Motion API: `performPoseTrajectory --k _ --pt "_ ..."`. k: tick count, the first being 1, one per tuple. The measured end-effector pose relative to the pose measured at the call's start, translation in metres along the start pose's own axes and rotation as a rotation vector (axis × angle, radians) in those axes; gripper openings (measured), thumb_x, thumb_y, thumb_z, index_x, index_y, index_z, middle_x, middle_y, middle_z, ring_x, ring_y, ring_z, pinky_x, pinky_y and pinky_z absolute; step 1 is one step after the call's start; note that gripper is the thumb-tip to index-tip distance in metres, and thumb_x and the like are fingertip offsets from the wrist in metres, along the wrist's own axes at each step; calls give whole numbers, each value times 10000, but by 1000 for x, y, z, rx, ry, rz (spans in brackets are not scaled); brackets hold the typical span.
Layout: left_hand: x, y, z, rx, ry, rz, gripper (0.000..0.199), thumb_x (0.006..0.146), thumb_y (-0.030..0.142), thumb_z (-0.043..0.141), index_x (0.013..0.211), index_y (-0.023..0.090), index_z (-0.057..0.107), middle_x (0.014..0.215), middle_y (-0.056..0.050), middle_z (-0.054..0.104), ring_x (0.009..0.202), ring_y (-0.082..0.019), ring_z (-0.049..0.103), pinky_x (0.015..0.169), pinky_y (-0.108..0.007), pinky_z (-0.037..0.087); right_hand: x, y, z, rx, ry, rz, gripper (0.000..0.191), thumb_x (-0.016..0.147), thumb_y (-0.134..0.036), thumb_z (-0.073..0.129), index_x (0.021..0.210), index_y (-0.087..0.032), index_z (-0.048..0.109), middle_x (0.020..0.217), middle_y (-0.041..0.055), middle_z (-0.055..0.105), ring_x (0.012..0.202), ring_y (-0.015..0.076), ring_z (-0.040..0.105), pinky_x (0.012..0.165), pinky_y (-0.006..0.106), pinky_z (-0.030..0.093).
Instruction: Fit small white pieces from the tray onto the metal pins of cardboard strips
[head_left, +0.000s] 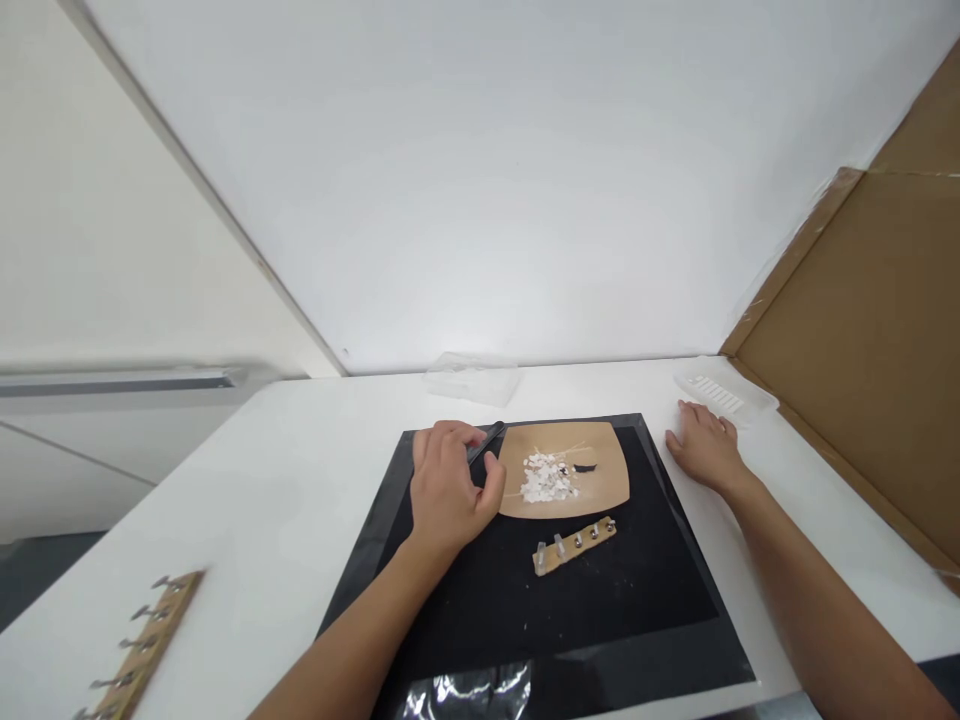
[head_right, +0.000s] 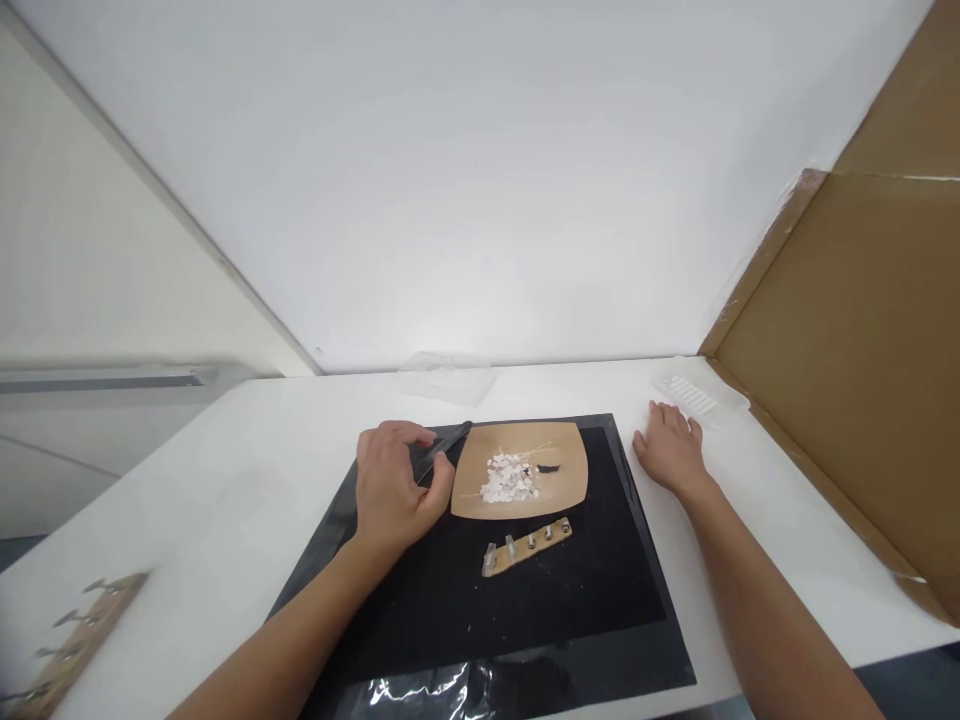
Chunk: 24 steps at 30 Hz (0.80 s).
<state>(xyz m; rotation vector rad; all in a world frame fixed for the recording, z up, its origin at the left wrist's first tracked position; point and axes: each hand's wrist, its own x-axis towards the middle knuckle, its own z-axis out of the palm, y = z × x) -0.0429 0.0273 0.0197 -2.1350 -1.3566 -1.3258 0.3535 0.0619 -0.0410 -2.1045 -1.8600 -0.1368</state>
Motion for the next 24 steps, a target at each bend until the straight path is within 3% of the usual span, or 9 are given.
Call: performPoseTrajectory --k 3,5,11,15,24 --pt "0 1 0 45 39 17 196 861 178 610 1024 210 505 966 -95 596 935 -309 593 861 -473 464 0 5 2 -38 -49 -4 513 1018 -361 462 1479 -140 510 1552 246 523 1418 385 495 1141 616 358" --pt "-1 2 0 78 59 4 218 858 203 619 1051 200 517 1001 -113 575 975 -331 593 883 -499 462 1 7 0 -51 -68 -31 452 1040 -353 456 1441 -169 552 1546 219 535 1386 370 529 1084 571 425" --pt "-4 3 1 78 43 -62 274 833 229 648 1079 196 531 1019 -116 540 1022 -351 577 937 -543 457 5 8 -13 -67 -79 -83 307 1043 -294 518 1289 -195 672 1347 151 677 1117 318 671 853 412 504" --pt "-6 2 2 79 23 -64 269 844 243 637 1087 197 529 1012 -110 530 1045 -352 560 932 -541 460 5 9 -16 -55 -55 -92 259 1030 -276 556 1231 -214 707 1290 106 709 1081 290 685 840 379 497" --pt "-6 1 2 70 17 -36 252 865 243 624 1091 199 522 978 -92 510 1042 -345 553 921 -534 464 5 7 -18 -28 5 -117 304 1039 -258 504 1283 -199 676 1286 118 728 1046 272 707 818 367 499"
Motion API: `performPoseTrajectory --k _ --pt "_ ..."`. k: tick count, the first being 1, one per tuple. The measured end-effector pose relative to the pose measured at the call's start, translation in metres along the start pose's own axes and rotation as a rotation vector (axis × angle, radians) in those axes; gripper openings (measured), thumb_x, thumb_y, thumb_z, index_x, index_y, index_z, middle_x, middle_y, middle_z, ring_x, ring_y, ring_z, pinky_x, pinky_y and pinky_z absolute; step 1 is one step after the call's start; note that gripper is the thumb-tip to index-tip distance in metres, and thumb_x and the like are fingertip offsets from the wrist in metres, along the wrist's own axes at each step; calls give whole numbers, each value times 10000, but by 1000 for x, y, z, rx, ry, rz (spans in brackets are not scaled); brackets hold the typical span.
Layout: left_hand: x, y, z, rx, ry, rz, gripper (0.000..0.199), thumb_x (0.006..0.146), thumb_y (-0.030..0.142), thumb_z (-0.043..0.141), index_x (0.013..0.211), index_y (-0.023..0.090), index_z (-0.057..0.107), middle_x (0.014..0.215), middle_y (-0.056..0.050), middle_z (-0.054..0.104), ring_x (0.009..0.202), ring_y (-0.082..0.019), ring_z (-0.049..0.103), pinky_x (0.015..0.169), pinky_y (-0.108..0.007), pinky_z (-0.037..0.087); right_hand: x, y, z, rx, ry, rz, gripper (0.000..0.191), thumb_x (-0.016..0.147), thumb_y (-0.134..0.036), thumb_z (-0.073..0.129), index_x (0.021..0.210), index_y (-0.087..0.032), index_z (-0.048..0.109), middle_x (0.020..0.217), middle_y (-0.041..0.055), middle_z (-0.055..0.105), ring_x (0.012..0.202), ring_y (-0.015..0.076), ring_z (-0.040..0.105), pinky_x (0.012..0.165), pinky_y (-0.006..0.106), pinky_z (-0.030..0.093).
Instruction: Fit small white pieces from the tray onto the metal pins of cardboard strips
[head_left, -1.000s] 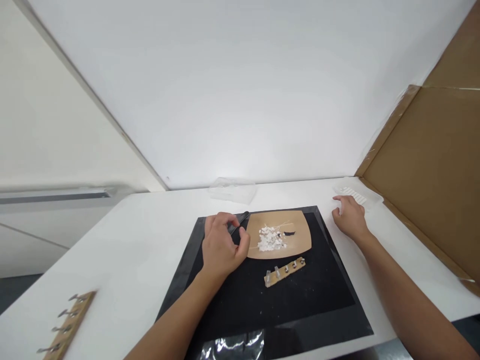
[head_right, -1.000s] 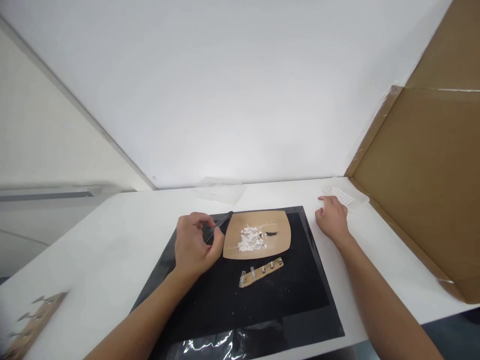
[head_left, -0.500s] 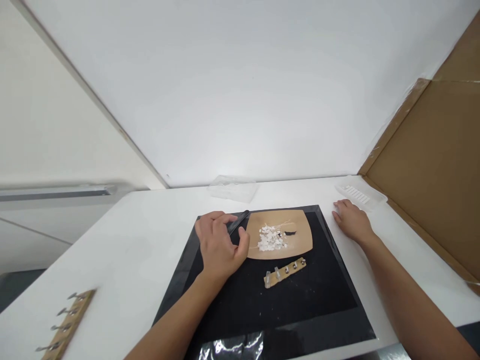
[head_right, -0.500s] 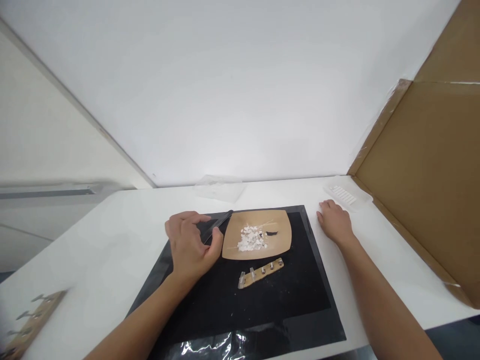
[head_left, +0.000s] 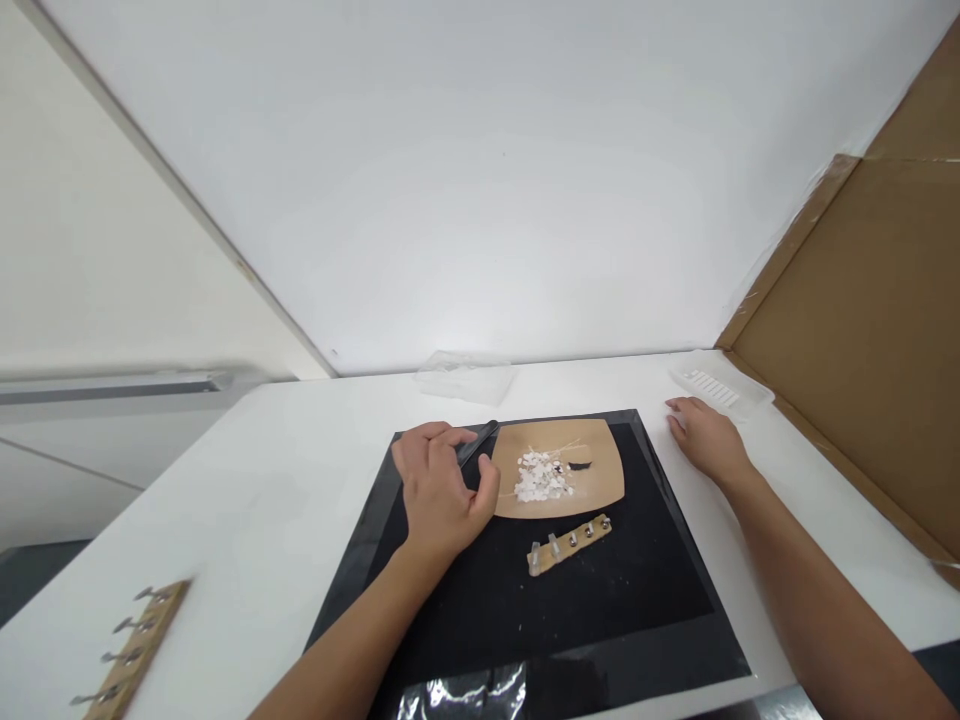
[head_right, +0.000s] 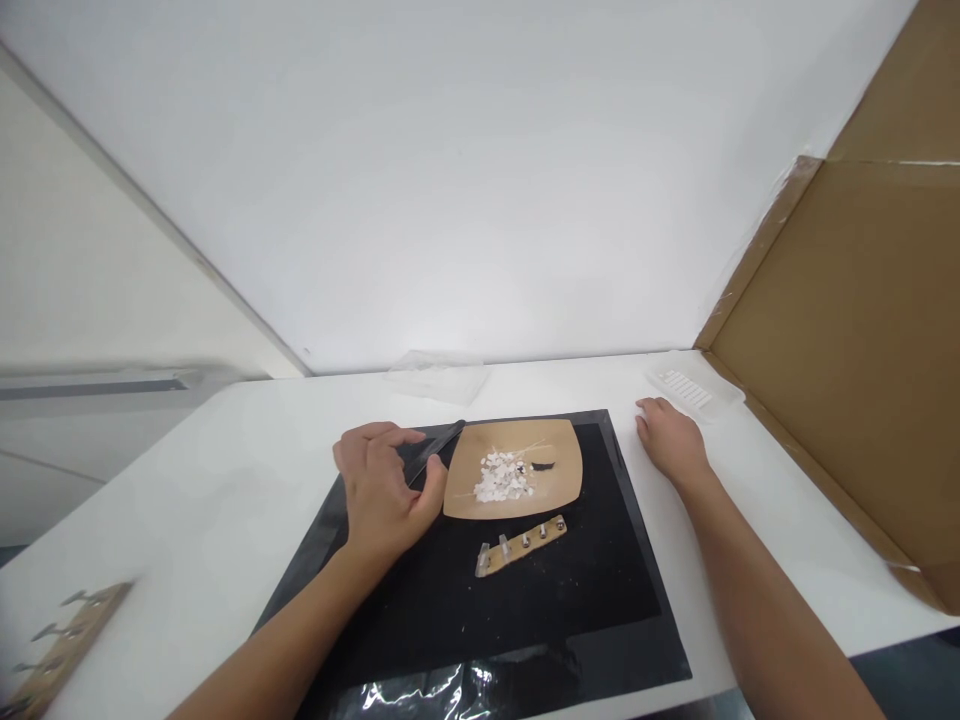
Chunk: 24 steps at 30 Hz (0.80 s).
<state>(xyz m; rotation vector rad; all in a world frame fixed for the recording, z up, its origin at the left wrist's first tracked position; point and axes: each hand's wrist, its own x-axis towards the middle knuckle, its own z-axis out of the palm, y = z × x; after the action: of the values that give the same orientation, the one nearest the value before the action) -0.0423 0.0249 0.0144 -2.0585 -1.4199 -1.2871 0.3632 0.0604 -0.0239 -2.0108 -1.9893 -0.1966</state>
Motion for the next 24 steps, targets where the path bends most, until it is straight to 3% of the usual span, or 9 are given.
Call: performPoseTrajectory --k 12,19,24 --pt "-1 1 0 -5 -21 -19 273 870 244 626 1114 214 507 981 -85 499 1061 -346 554 926 -540 475 4 3 -15 10 111 160 316 1037 -308 452 1227 -230 692 1081 107 779 911 281 710 699 352 448" --pt "0 0 0 -21 -27 6 269 881 234 621 1125 206 511 973 -87 503 1051 -351 557 921 -539 472 7 9 -26 91 233 195 331 1020 -271 421 1246 -196 651 1020 121 767 901 293 696 757 371 465" --pt "-1 1 2 -31 -11 30 250 882 220 615 1113 188 524 961 -94 514 1046 -364 556 912 -543 466 8 7 -26 176 301 209 299 1056 -275 375 1235 -189 599 1008 94 761 860 233 709 797 332 504"
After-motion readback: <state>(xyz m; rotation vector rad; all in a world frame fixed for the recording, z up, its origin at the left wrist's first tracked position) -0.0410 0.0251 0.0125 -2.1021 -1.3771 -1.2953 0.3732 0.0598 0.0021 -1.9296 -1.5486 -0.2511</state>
